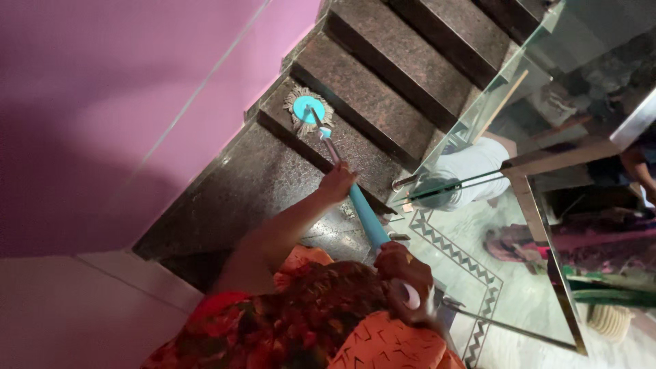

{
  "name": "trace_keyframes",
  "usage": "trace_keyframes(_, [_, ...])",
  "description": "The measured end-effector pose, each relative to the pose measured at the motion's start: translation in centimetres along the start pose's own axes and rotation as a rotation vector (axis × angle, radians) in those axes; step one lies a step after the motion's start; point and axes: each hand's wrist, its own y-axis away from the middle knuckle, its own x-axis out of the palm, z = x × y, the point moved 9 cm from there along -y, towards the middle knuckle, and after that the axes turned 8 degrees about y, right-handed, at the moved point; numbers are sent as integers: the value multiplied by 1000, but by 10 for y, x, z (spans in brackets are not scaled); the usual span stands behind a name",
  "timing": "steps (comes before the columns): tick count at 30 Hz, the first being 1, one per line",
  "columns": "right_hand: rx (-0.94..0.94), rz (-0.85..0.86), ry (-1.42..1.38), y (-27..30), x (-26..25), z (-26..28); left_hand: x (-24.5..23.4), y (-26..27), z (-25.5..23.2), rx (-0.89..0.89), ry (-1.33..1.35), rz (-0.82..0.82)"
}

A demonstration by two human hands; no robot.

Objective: The person mops a set of dark stone stairs by hand using a mop with a blue handle, working from the top steps downward.

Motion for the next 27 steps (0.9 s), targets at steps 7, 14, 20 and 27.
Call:
trace_keyframes(7, [-50, -30, 27, 0, 1, 19, -58, 47, -84, 83, 191, 176])
trace_keyframes(14, [-82, 6, 7, -7, 17, 19, -85, 59, -95, 113, 223, 157])
trace_keyframes(20, [-44, 17, 4, -24, 29, -2, -77, 44, -62, 113, 252, 134])
trace_keyframes(27, [157, -71, 63, 7, -7, 19, -13, 43, -96, 143, 200, 268])
